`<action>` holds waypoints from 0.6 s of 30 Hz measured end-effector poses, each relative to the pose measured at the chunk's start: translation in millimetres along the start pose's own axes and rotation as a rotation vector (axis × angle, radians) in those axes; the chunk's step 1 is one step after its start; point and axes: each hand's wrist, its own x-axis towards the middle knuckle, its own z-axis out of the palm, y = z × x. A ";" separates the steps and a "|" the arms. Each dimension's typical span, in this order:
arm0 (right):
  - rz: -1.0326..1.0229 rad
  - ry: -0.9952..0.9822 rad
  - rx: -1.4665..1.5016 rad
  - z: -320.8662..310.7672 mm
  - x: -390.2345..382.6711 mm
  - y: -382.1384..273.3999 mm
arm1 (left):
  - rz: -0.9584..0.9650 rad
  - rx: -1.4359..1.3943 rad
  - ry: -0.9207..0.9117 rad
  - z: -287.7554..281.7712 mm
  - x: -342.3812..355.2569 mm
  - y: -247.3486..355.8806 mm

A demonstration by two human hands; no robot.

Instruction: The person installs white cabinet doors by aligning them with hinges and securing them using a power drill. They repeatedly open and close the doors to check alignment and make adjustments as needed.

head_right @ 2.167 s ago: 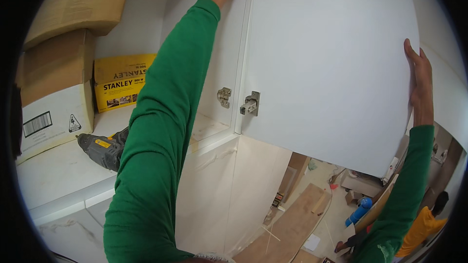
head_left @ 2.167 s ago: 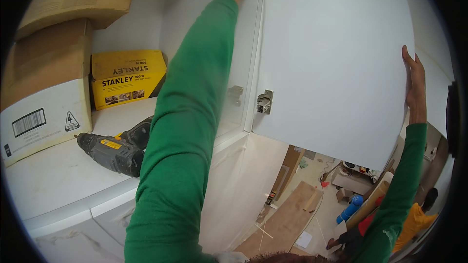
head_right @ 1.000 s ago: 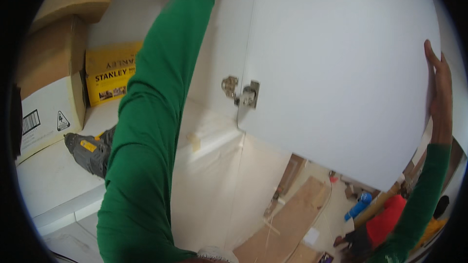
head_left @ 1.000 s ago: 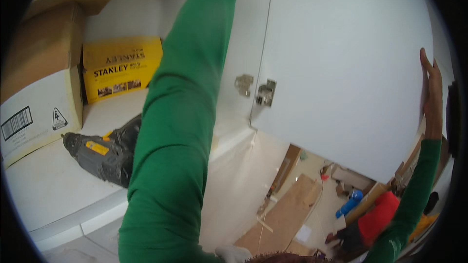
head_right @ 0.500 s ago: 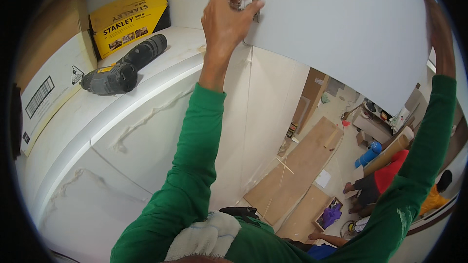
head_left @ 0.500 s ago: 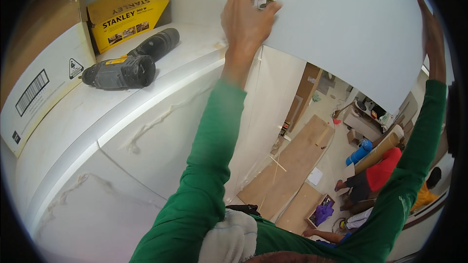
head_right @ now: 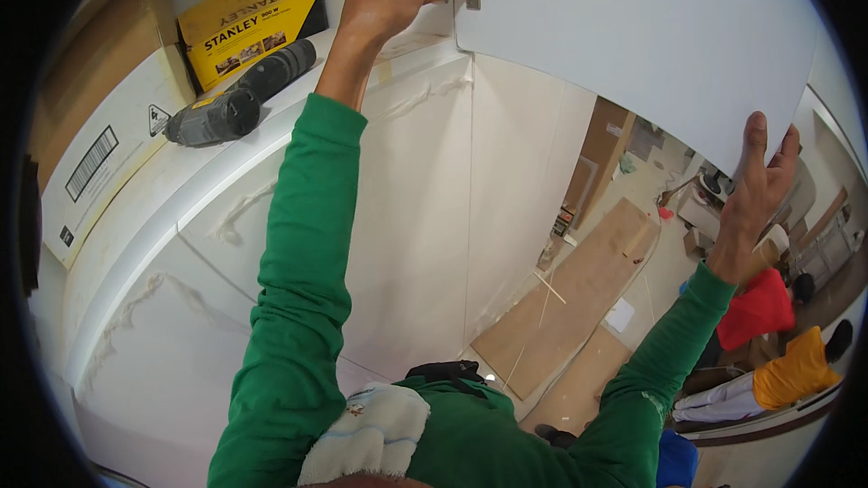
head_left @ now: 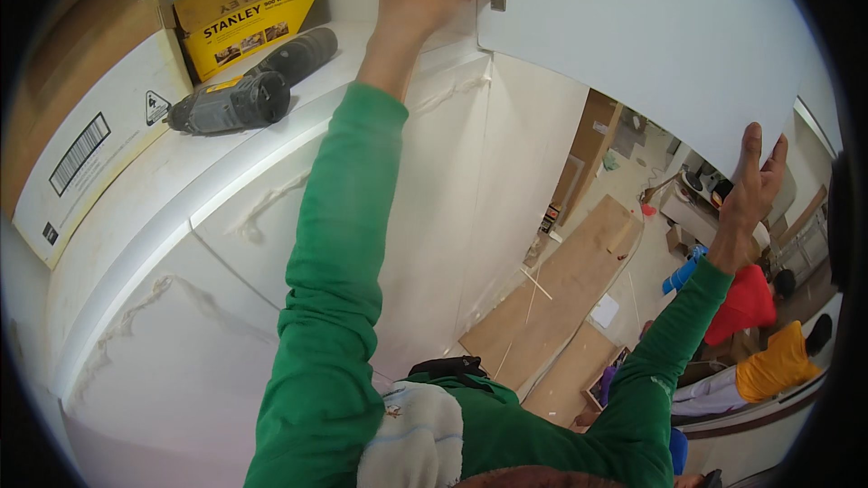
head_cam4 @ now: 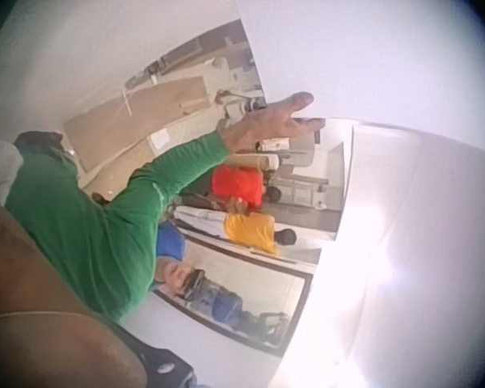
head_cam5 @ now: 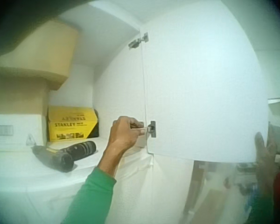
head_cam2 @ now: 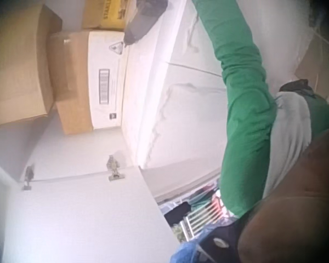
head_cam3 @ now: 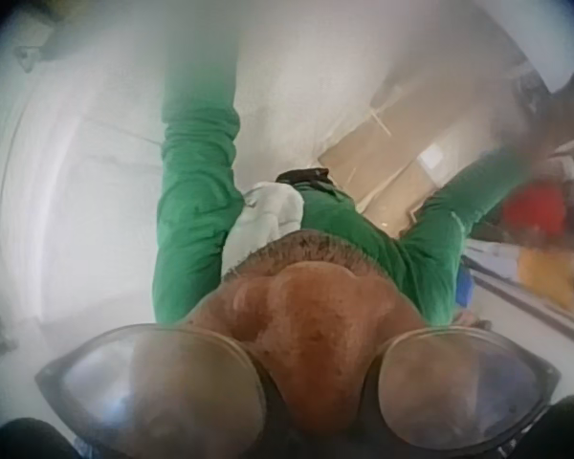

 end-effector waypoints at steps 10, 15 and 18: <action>0.025 0.036 0.049 7.2 14.5 15.0 | -0.116 -0.061 -0.015 -1.1 47.6 -57.5; -0.012 0.007 0.072 1.1 24.6 26.7 | -0.246 -0.220 -0.171 -10.3 56.4 -59.2; 0.027 0.005 0.063 0.4 25.4 31.2 | -0.311 -0.194 -0.194 -16.2 53.7 -50.3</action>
